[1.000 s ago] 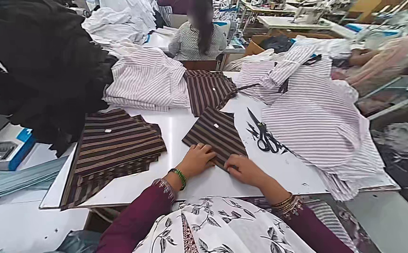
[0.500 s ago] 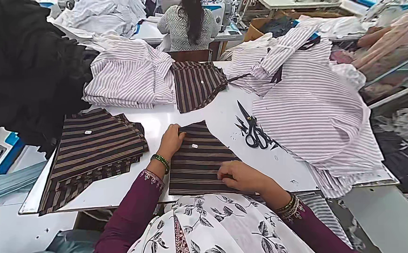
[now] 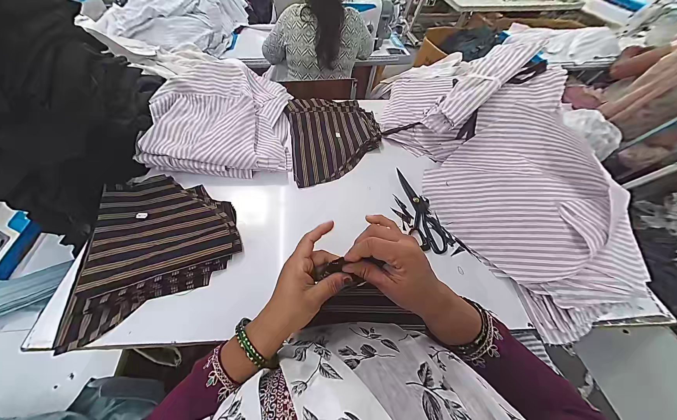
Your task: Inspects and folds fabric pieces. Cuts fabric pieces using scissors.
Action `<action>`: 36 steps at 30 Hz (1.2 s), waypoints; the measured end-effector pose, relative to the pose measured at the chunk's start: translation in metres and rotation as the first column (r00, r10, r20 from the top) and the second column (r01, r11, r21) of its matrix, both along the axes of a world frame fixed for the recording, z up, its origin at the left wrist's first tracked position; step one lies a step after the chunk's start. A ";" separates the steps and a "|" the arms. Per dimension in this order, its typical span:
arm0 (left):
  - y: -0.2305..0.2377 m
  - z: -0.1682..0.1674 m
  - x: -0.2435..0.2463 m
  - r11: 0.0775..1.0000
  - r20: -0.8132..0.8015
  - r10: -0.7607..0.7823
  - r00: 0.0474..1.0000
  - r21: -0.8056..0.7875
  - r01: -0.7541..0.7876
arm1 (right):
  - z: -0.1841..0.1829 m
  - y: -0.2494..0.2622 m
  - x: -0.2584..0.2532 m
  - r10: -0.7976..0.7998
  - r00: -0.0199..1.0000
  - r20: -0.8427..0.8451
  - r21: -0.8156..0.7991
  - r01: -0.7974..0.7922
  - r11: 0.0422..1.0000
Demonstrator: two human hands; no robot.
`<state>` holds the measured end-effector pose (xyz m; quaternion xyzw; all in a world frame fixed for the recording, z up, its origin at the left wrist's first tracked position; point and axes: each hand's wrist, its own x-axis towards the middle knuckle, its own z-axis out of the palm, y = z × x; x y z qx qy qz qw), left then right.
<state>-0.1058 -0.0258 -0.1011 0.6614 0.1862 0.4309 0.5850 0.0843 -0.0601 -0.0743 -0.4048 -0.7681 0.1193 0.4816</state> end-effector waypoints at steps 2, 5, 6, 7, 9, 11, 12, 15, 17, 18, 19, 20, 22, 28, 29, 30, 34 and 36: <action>-0.001 -0.004 -0.004 0.995 0.091 -0.024 0.996 -0.098 0.033 | -0.007 0.000 -0.001 0.002 1.000 -0.015 0.064 -0.001 0.998; 0.000 -0.007 -0.006 0.999 0.100 -0.028 0.995 -0.015 0.030 | -0.009 0.000 -0.003 -0.022 0.998 -0.064 0.077 0.027 0.997; 0.001 -0.007 -0.007 0.999 0.096 -0.035 0.995 0.008 0.034 | -0.009 -0.001 -0.003 -0.023 0.996 -0.082 0.068 0.028 0.997; 0.000 -0.006 -0.007 0.999 0.091 -0.043 0.995 0.019 0.042 | -0.009 -0.002 -0.003 -0.019 0.995 -0.096 0.064 0.025 0.998; 0.000 -0.005 -0.008 0.997 0.083 -0.077 0.994 0.011 0.076 | -0.010 -0.004 -0.001 -0.009 0.995 -0.098 0.065 0.016 0.998; -0.002 -0.005 -0.007 0.993 0.099 -0.109 0.989 -0.034 0.113 | -0.009 -0.008 -0.002 -0.017 0.996 -0.087 0.083 0.024 0.996; -0.002 -0.005 -0.007 0.988 0.118 -0.124 0.985 -0.073 0.133 | -0.010 -0.009 -0.002 -0.026 0.997 -0.078 0.100 0.034 0.994; -0.004 -0.005 -0.006 0.956 0.189 -0.152 0.970 -0.222 0.194 | -0.012 -0.013 -0.003 -0.057 0.997 -0.048 0.172 0.064 0.983; -0.005 -0.006 -0.005 0.939 0.222 -0.161 0.962 -0.265 0.219 | -0.012 -0.014 -0.004 -0.053 0.998 -0.036 0.210 0.059 0.976; -0.006 -0.006 -0.006 0.944 0.224 -0.165 0.961 -0.248 0.220 | -0.012 -0.015 -0.005 -0.053 0.998 -0.031 0.216 0.059 0.975; -0.006 -0.007 -0.006 0.953 0.220 -0.159 0.962 -0.220 0.208 | -0.011 -0.016 -0.006 -0.059 0.998 -0.025 0.211 0.063 0.976; -0.006 -0.007 -0.007 0.964 0.211 -0.148 0.966 -0.187 0.188 | -0.010 -0.016 -0.006 -0.070 0.997 -0.021 0.190 0.073 0.979; -0.007 -0.005 -0.009 0.989 0.158 -0.097 0.983 -0.092 0.112 | -0.007 -0.019 -0.008 -0.086 0.996 -0.033 0.117 0.089 0.989; -0.009 0.002 -0.011 0.964 0.000 0.078 0.997 0.257 -0.076 | 0.002 -0.024 -0.014 -0.054 0.983 -0.178 -0.100 0.037 0.994; -0.009 0.002 -0.011 0.953 -0.007 0.096 0.995 0.288 -0.090 | 0.003 -0.024 -0.014 -0.052 0.977 -0.206 -0.131 0.025 0.991; -0.009 0.002 -0.011 0.945 -0.009 0.106 0.994 0.313 -0.098 | 0.004 -0.024 -0.014 -0.048 0.971 -0.235 -0.159 0.010 0.987; -0.007 0.000 -0.013 0.923 -0.003 0.083 0.997 0.377 -0.076 | 0.003 -0.022 -0.014 0.004 0.944 -0.330 -0.191 -0.071 0.979; -0.006 0.000 -0.014 0.917 -0.009 0.084 0.996 0.393 -0.074 | 0.002 -0.021 -0.015 0.023 0.927 -0.374 -0.200 -0.105 0.974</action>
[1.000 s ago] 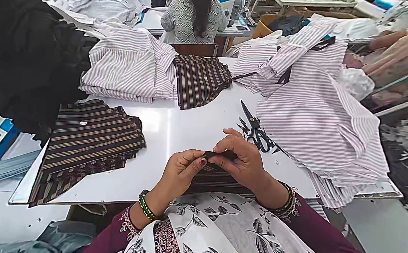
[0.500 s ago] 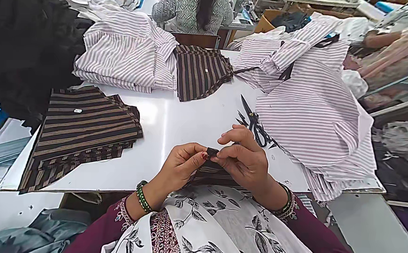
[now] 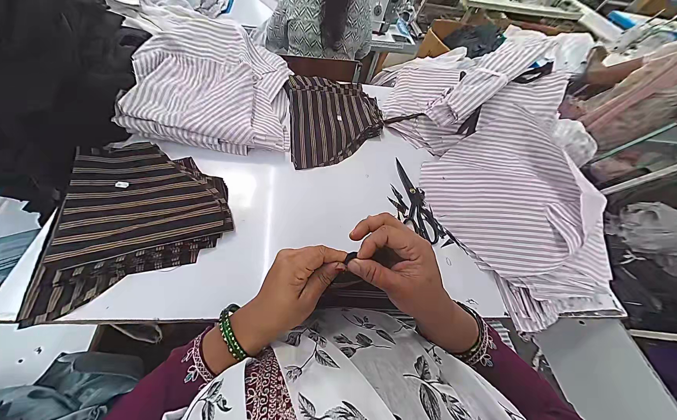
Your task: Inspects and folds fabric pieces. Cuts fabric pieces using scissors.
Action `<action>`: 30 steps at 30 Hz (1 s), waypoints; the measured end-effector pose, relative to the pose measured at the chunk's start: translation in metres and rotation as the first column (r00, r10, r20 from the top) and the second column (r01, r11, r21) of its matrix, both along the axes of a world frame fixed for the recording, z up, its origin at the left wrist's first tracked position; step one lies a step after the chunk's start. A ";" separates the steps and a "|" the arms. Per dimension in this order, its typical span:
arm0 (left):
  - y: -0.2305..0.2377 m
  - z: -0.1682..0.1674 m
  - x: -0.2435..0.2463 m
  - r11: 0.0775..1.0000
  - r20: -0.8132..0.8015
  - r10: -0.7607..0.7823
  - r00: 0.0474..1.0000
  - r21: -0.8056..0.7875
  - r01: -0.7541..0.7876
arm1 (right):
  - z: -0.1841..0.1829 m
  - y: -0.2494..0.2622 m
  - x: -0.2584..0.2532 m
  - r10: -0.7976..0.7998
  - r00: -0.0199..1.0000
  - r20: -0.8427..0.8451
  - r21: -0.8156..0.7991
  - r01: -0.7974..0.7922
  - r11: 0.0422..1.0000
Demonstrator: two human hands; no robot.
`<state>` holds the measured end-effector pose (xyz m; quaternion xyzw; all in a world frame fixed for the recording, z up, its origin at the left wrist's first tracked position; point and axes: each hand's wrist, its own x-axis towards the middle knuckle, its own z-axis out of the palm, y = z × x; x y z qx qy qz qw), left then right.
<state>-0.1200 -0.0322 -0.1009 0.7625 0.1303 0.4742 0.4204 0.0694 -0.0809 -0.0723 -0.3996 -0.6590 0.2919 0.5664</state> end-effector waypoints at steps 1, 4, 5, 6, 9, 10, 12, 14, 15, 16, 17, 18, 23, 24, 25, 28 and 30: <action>0.000 -0.001 0.000 1.000 0.002 0.005 1.000 0.009 -0.005 | 0.000 0.000 0.000 0.006 1.000 -0.013 -0.008 -0.006 1.000; 0.001 -0.002 -0.001 0.999 -0.008 0.017 1.000 0.049 -0.017 | -0.003 0.001 -0.001 0.008 1.000 -0.022 -0.007 -0.008 1.000; 0.002 -0.002 -0.001 0.998 -0.010 0.014 1.000 0.053 -0.014 | -0.004 0.002 0.000 -0.007 1.000 0.020 0.021 0.007 1.000; 0.003 -0.003 -0.002 0.999 -0.004 -0.003 1.000 0.036 0.003 | -0.004 0.002 0.001 -0.042 0.995 0.093 0.068 0.035 0.997; 0.000 -0.003 -0.001 0.934 0.137 -0.177 0.975 -0.288 0.210 | -0.010 0.003 0.001 -0.205 0.932 0.301 0.338 0.096 0.936; -0.001 -0.002 0.000 0.829 0.241 -0.249 0.938 -0.448 0.335 | -0.013 0.004 0.002 -0.272 0.900 0.340 0.444 0.101 0.890; -0.005 -0.003 0.004 0.553 0.449 -0.289 0.846 -0.643 0.530 | -0.019 0.006 0.003 -0.373 0.848 0.377 0.579 0.099 0.809; -0.009 -0.008 0.008 0.400 0.524 -0.276 0.806 -0.700 0.592 | -0.025 0.008 0.004 -0.419 0.820 0.391 0.639 0.085 0.764; -0.010 -0.010 0.010 0.385 0.522 -0.278 0.806 -0.708 0.592 | -0.028 0.010 0.005 -0.433 0.810 0.396 0.658 0.079 0.749; -0.010 -0.012 0.010 0.393 0.505 -0.278 0.817 -0.716 0.577 | -0.031 0.011 0.005 -0.448 0.798 0.403 0.674 0.072 0.735; -0.010 -0.012 0.011 0.415 0.478 -0.272 0.835 -0.725 0.550 | -0.033 0.011 0.005 -0.464 0.788 0.406 0.689 0.069 0.721; -0.011 -0.012 0.012 0.441 0.445 -0.258 0.857 -0.735 0.515 | -0.035 0.012 0.006 -0.475 0.777 0.412 0.700 0.064 0.712; -0.010 -0.007 0.018 0.425 0.440 -0.226 0.869 -0.758 0.494 | -0.034 0.014 0.009 -0.496 0.777 0.387 0.735 0.066 0.675; -0.010 -0.007 0.020 0.408 0.455 -0.228 0.861 -0.758 0.509 | -0.031 0.014 0.009 -0.488 0.787 0.379 0.737 0.063 0.673; -0.010 -0.007 0.021 0.394 0.478 -0.235 0.846 -0.749 0.533 | -0.029 0.014 0.009 -0.477 0.797 0.370 0.738 0.059 0.672; -0.007 -0.007 0.025 0.398 0.514 -0.284 0.810 -0.705 0.587 | -0.025 0.014 0.011 -0.447 0.821 0.356 0.743 0.042 0.668; -0.005 -0.007 0.027 0.397 0.528 -0.325 0.784 -0.676 0.620 | -0.023 0.013 0.012 -0.439 0.822 0.364 0.748 0.023 0.664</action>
